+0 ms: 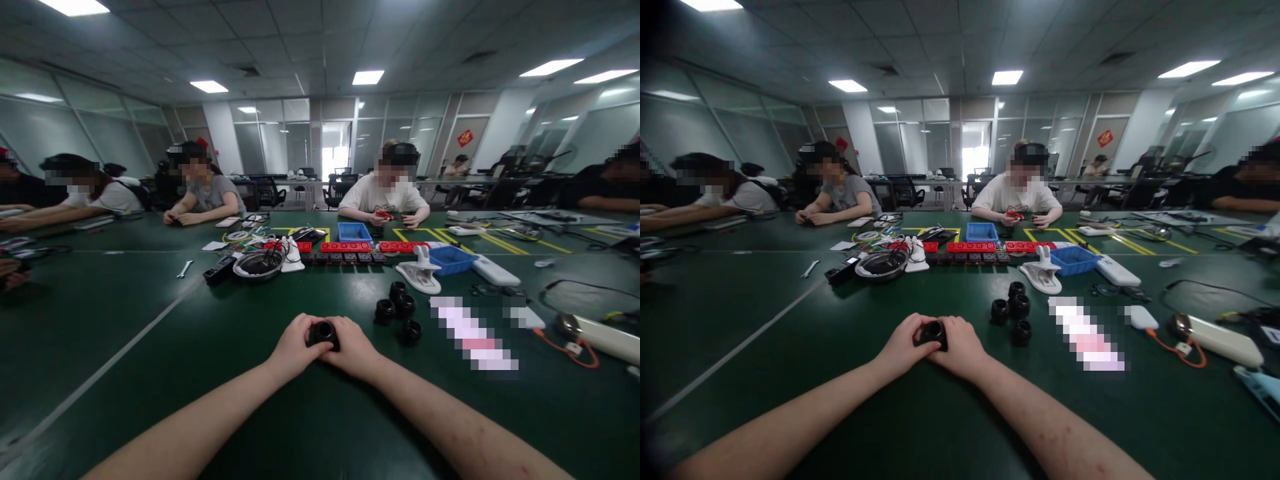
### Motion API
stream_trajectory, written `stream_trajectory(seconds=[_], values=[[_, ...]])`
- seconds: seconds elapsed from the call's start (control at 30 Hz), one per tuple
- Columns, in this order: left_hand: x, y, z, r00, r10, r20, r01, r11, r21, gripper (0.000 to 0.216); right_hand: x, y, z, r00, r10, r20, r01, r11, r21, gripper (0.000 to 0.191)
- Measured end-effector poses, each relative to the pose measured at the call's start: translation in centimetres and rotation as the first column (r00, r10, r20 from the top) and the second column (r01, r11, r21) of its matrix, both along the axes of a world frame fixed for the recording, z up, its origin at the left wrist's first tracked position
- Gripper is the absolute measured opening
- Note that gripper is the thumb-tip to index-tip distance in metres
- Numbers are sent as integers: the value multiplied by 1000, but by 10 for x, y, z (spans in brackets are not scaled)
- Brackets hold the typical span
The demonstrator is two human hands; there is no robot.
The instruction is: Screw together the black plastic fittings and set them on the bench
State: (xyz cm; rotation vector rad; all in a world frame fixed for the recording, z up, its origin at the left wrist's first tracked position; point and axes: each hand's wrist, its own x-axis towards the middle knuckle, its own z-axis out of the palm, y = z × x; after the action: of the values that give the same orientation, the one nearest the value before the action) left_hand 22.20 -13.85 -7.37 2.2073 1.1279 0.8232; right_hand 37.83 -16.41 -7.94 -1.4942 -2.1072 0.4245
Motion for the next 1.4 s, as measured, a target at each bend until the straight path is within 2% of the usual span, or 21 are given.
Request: stream_trajectory(seconds=[0.07,0.13,0.23,0.33,0.43,0.53,0.6,0.67,0.77,0.83,0.97,1.07,1.2,1.33,1.4], values=[[-3,-1,4,998,-69,-1,69,997,-37,37,8,1,5,980,138,-144,-156,980,-124,45],[-6,-3,8,991,-133,6,133,988,-83,44,15,2,12,953,215,-214,-263,937,-230,45],[-7,-8,13,985,-170,-15,168,983,-79,39,21,1,18,950,232,-208,-288,909,-301,35],[-3,-12,13,995,-96,-40,94,994,-56,34,17,-1,17,981,135,-137,-169,943,-287,30],[3,-14,9,999,17,-41,-18,999,-37,34,5,-5,10,998,-57,-36,48,977,-210,32],[7,-14,3,996,84,-19,-85,996,-13,32,-10,-10,3,976,-217,32,219,970,-100,28],[6,-14,2,996,90,-8,-90,996,-8,31,-16,-14,2,966,-254,49,257,965,-53,27],[1,-13,4,999,48,-10,-49,998,-32,30,-16,-18,3,979,-205,22,205,978,-37,33],[-9,-11,10,996,-87,-16,85,990,-114,29,-6,-17,6,994,24,-106,-31,997,-70,47],[-14,-10,14,986,-164,-2,162,976,-145,29,3,-13,6,968,149,-203,-181,972,-148,44],[-16,-10,16,983,-181,29,183,974,-133,27,14,-4,1,928,175,-330,-270,925,-269,33],[-14,-10,16,987,-158,13,158,972,-174,31,13,-1,-3,940,123,-319,-212,941,-263,34],[-9,-11,18,992,-128,-20,121,972,-202,40,5,-4,-3,985,-3,-171,-34,976,-215,39],[-2,-15,14,999,-11,-39,5,990,-139,30,-9,-11,-4,983,-179,33,180,982,-49,36],[1,-17,10,998,55,-30,-58,993,-106,30,-12,-14,-4,968,-233,90,232,972,25,38]])
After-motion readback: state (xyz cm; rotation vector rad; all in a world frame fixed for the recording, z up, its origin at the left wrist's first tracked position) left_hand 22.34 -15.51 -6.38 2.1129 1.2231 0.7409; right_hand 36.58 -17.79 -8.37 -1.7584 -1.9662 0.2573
